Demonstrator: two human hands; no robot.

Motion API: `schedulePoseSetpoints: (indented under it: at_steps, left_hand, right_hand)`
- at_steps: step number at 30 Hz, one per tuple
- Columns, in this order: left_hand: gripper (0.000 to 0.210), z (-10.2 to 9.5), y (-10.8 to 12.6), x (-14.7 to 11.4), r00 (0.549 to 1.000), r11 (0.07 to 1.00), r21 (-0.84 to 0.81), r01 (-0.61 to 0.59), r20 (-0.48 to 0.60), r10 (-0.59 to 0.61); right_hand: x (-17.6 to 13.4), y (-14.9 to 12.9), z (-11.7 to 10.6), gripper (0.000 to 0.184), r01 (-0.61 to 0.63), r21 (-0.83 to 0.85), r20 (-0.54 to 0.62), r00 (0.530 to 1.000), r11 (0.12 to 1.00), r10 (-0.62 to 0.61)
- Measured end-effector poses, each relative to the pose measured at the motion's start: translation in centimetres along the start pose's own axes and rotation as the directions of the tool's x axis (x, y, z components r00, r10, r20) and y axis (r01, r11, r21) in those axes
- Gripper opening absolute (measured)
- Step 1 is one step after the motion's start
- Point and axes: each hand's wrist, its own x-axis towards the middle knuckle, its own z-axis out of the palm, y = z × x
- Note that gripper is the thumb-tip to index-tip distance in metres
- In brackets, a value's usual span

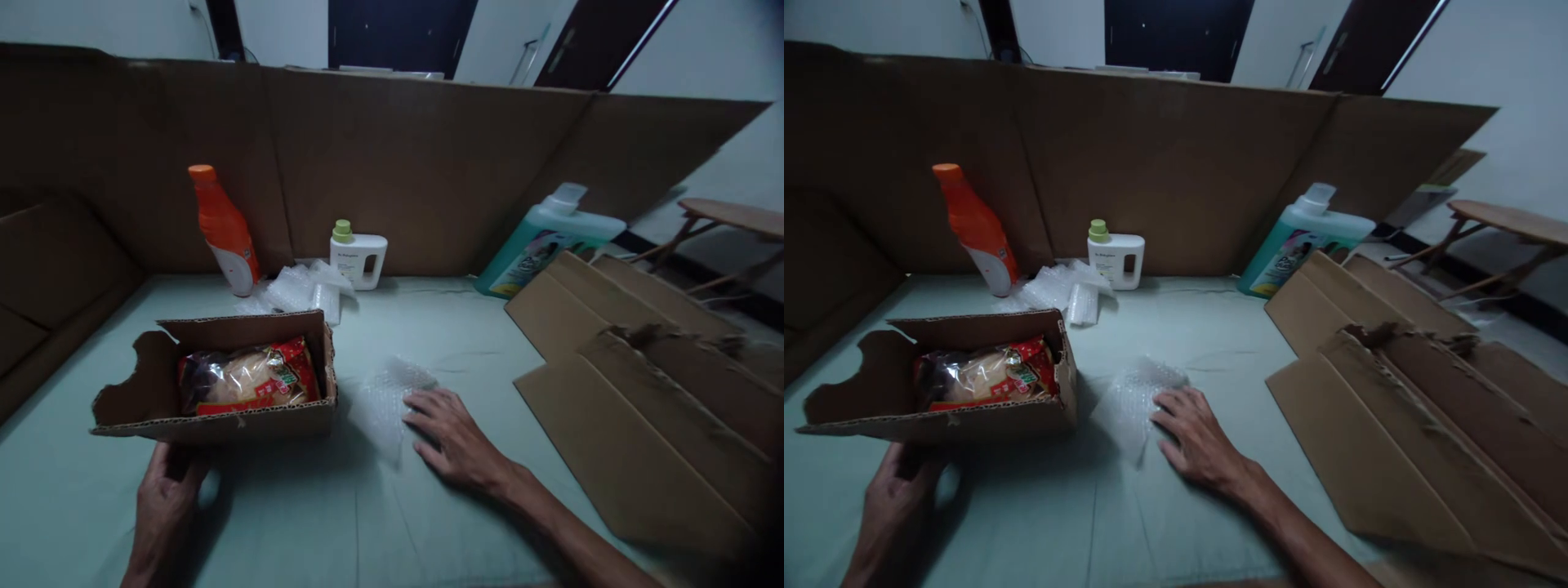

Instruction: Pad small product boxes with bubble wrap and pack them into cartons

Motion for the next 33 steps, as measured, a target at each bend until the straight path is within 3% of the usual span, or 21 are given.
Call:
schedulePoseSetpoints:
  at_steps: [1,3,5,9,13,15,17,19,22,26,27,28,31,33]
  left_hand:
    - [0.062,-0.2,0.1,0.0,1.000,1.000,-0.012,0.019,0.004,-0.019]
    - [0.062,-0.5,0.6,-0.3,0.998,0.997,-0.044,0.061,0.004,-0.061]
    - [0.063,-0.6,1.0,-0.5,0.998,0.995,-0.077,0.064,-0.005,-0.065]
    - [0.069,0.0,0.9,-0.9,0.999,0.996,-0.077,0.041,0.034,-0.038]
    - [0.070,1.1,0.0,-0.9,1.000,0.997,-0.077,0.007,-0.007,-0.008]
    - [0.069,1.4,-0.3,-0.9,1.000,0.997,-0.078,0.017,-0.011,-0.018]
    - [0.068,1.4,-0.3,-1.0,1.000,0.996,-0.086,0.027,0.000,-0.027]
    - [0.065,1.4,0.0,-1.2,1.000,0.997,-0.079,0.018,0.009,-0.017]
    - [0.066,1.5,0.5,-1.3,1.000,1.000,0.020,-0.006,-0.005,0.006]
    - [0.074,1.7,1.2,-0.6,0.999,1.000,0.016,-0.015,0.047,0.014]
    - [0.074,1.7,1.4,-0.4,0.998,1.000,-0.004,-0.005,0.068,0.006]
    - [0.073,1.7,1.5,-0.2,0.996,1.000,-0.014,0.005,0.088,-0.004]
    - [0.067,1.8,2.1,0.1,0.995,1.000,0.010,0.000,0.102,-0.001]
    - [0.063,2.3,2.7,0.2,0.996,0.999,0.040,-0.026,0.083,0.023]
  right_hand:
    - [-0.8,-0.7,-0.2,0.028,-0.024,0.030,0.021,1.000,0.999,0.024]
    - [-0.8,-1.4,-1.0,0.021,-0.081,0.097,-0.046,0.995,0.992,0.085]
    - [1.4,-1.3,-2.0,0.018,-0.102,0.164,-0.132,0.983,0.981,0.124]
    - [11.0,0.8,-2.3,0.023,-0.141,0.143,-0.199,0.965,0.980,0.168]
    - [22.0,3.0,-0.1,0.028,-0.165,0.097,-0.218,0.959,0.982,0.182]
    - [25.6,3.7,1.0,0.033,-0.172,0.098,-0.218,0.957,0.980,0.190]
    - [26.9,4.3,1.3,0.035,-0.188,0.104,-0.240,0.948,0.977,0.208]
    - [25.8,4.8,0.4,0.033,-0.207,0.106,-0.296,0.927,0.973,0.230]
    - [20.7,5.5,-2.9,0.033,-0.217,0.084,-0.443,0.866,0.973,0.231]
    - [11.6,6.2,-7.4,0.033,-0.219,-0.125,-0.742,0.668,0.968,0.055]
    - [9.7,6.3,-7.8,0.031,-0.227,-0.190,-0.756,0.654,0.955,0.005]
    - [8.0,6.4,-7.9,0.027,-0.217,-0.243,-0.733,0.679,0.945,-0.033]
    - [4.7,5.9,-6.5,0.017,-0.088,-0.271,-0.577,0.812,0.959,-0.088]
    - [4.0,5.1,-5.0,0.017,-0.055,-0.176,-0.532,0.846,0.983,-0.047]
